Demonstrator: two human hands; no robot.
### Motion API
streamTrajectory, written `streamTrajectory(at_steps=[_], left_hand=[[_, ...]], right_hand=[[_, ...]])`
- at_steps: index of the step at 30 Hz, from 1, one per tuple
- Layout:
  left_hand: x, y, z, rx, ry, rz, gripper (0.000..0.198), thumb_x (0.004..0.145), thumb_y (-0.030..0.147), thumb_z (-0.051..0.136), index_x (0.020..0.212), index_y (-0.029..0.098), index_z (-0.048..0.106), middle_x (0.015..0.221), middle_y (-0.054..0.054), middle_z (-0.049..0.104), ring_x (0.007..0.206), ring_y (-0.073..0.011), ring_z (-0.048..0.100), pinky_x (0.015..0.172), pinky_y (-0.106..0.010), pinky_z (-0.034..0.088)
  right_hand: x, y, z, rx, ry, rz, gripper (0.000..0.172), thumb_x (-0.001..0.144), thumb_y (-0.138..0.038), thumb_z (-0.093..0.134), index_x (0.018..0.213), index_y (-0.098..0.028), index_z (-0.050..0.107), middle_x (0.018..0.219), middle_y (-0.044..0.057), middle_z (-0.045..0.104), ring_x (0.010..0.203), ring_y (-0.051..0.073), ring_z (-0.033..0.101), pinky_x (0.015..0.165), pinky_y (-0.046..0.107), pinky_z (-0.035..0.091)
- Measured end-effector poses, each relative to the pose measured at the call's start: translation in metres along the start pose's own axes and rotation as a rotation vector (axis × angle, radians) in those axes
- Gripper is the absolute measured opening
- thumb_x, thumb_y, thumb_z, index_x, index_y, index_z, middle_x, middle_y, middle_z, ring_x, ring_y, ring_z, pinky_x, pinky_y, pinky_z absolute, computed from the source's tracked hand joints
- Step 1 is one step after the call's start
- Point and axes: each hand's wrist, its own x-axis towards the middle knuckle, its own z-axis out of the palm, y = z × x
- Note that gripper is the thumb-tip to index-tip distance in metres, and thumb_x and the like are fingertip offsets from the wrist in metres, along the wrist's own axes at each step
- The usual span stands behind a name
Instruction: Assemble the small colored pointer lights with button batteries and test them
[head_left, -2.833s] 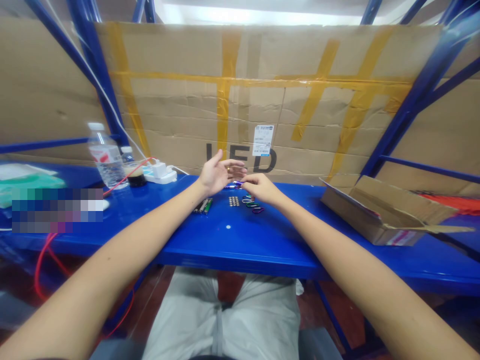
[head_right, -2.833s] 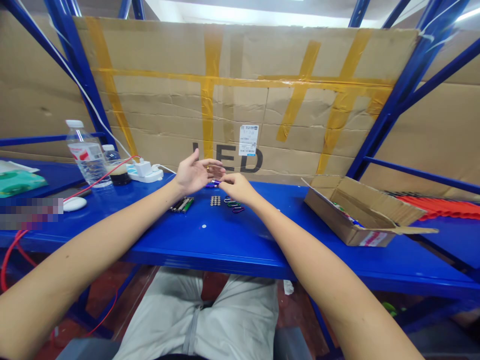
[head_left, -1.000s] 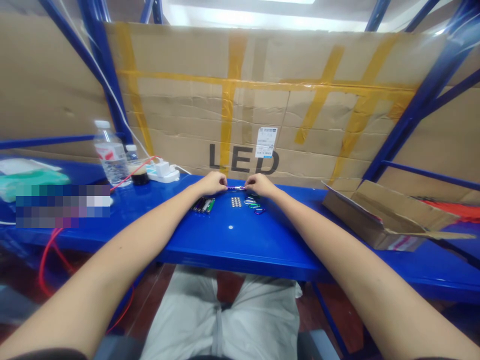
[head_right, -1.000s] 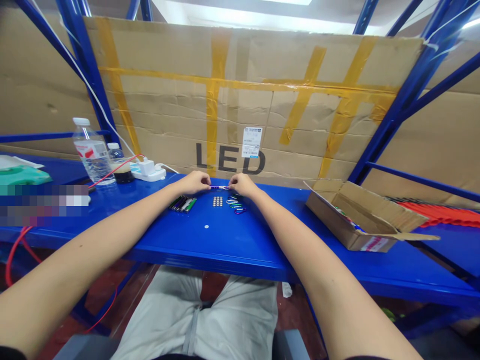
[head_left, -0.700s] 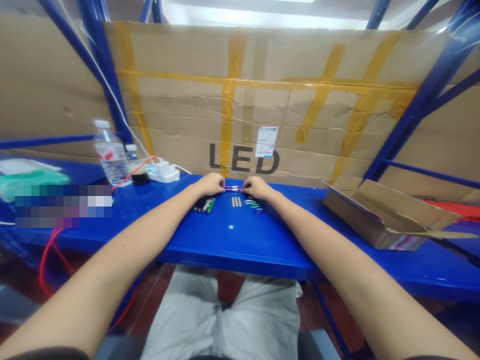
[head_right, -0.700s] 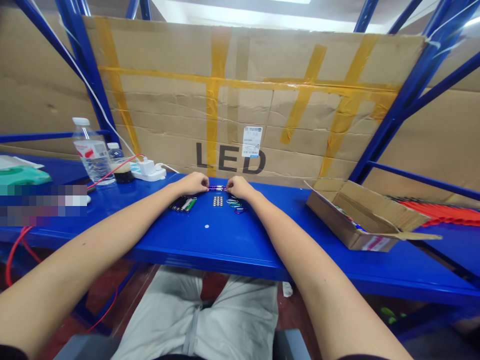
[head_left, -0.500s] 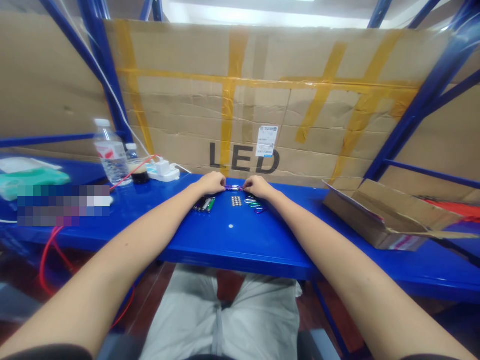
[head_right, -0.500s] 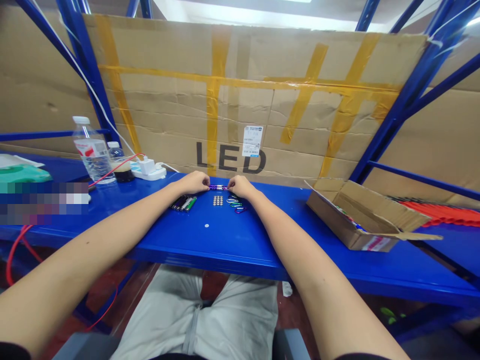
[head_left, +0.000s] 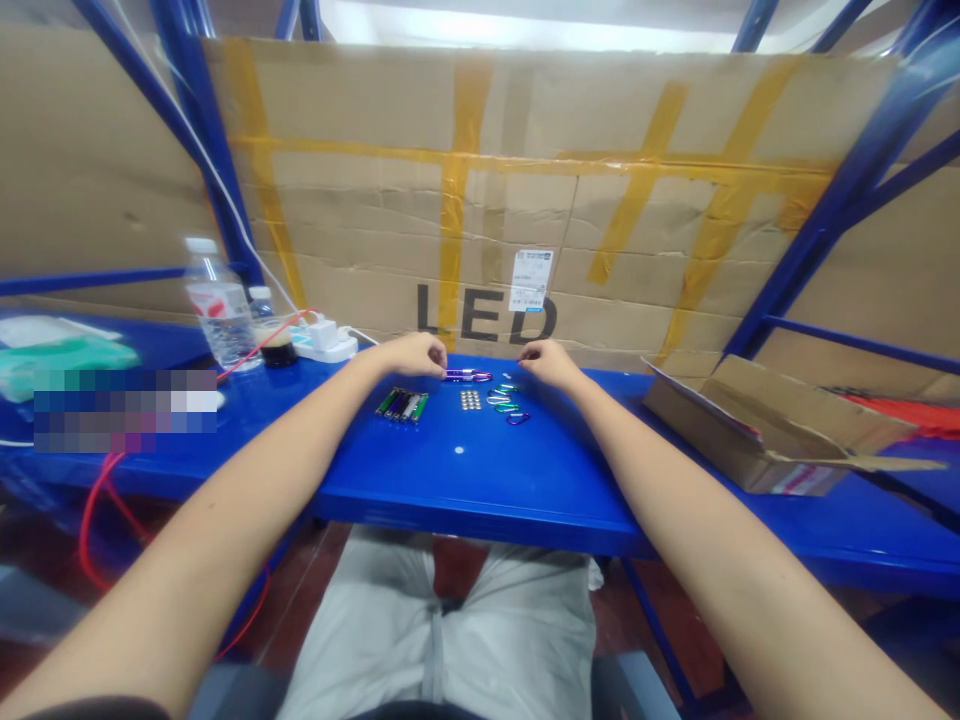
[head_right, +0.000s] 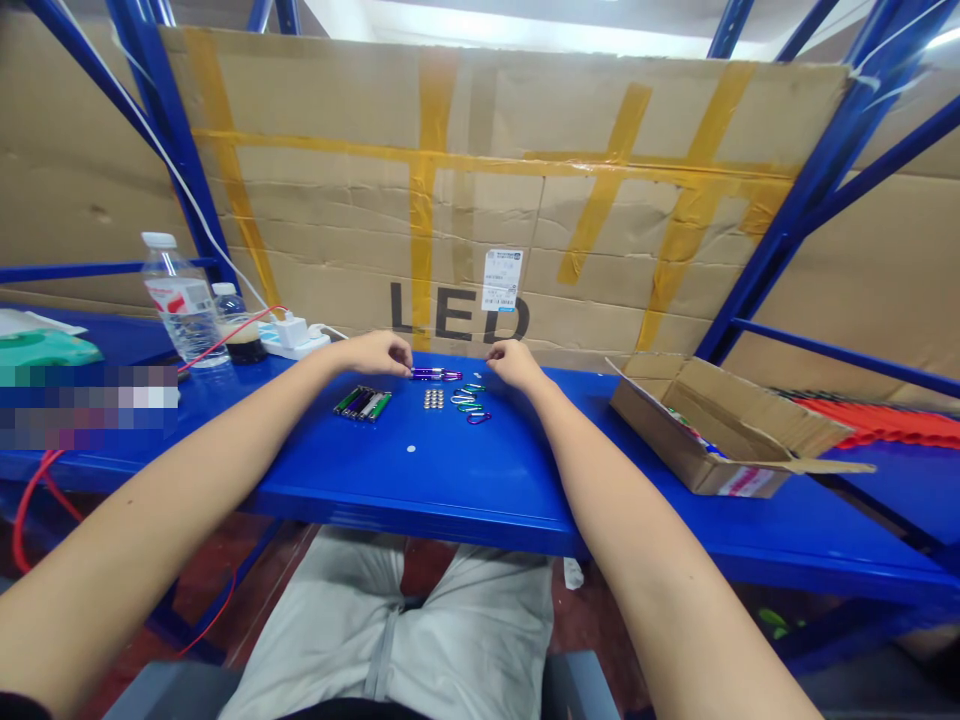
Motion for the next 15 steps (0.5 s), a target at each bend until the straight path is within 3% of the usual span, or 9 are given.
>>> streamTrajectory(at_steps=[4, 6, 9, 15], left_hand=[[-0.019, 0.025, -0.025, 0.027, -0.354, -0.009, 0.060, 0.052, 0.043, 0.085, 0.107, 0.023, 0.073, 0.114, -0.008, 0.073, 0.094, -0.0254, 0.067, 0.077, -0.029, 0.049], [-0.027, 0.036, -0.031, 0.110, -0.529, -0.094, 0.081, 0.051, 0.047, 0.085, 0.125, 0.024, 0.064, 0.128, -0.009, 0.067, 0.101, -0.0256, 0.065, 0.083, -0.030, 0.050], [-0.032, 0.044, -0.032, 0.266, -0.630, -0.176, 0.095, 0.051, 0.052, 0.083, 0.136, 0.024, 0.053, 0.139, -0.011, 0.059, 0.111, -0.0282, 0.061, 0.090, -0.033, 0.050], [-0.031, 0.043, -0.027, 0.306, -0.654, -0.197, 0.091, 0.049, 0.051, 0.084, 0.131, 0.022, 0.054, 0.134, -0.012, 0.060, 0.108, -0.0286, 0.061, 0.088, -0.034, 0.050]], right_hand=[[-0.003, 0.001, -0.004, -0.066, 0.003, 0.022, 0.018, 0.080, -0.009, 0.061, 0.090, -0.011, 0.076, 0.093, 0.011, 0.076, 0.085, 0.019, 0.067, 0.076, 0.026, 0.048], [-0.005, -0.003, -0.003, -0.118, -0.024, 0.011, 0.019, 0.080, -0.008, 0.062, 0.091, -0.012, 0.076, 0.095, 0.011, 0.076, 0.087, 0.019, 0.067, 0.076, 0.025, 0.047], [-0.007, -0.009, -0.002, -0.156, -0.053, 0.004, 0.020, 0.081, -0.009, 0.061, 0.093, -0.012, 0.076, 0.096, 0.011, 0.076, 0.089, 0.019, 0.068, 0.077, 0.024, 0.047], [-0.009, -0.012, -0.003, -0.170, -0.065, 0.009, 0.021, 0.082, -0.009, 0.060, 0.095, -0.012, 0.076, 0.096, 0.011, 0.076, 0.087, 0.019, 0.068, 0.077, 0.024, 0.047]])
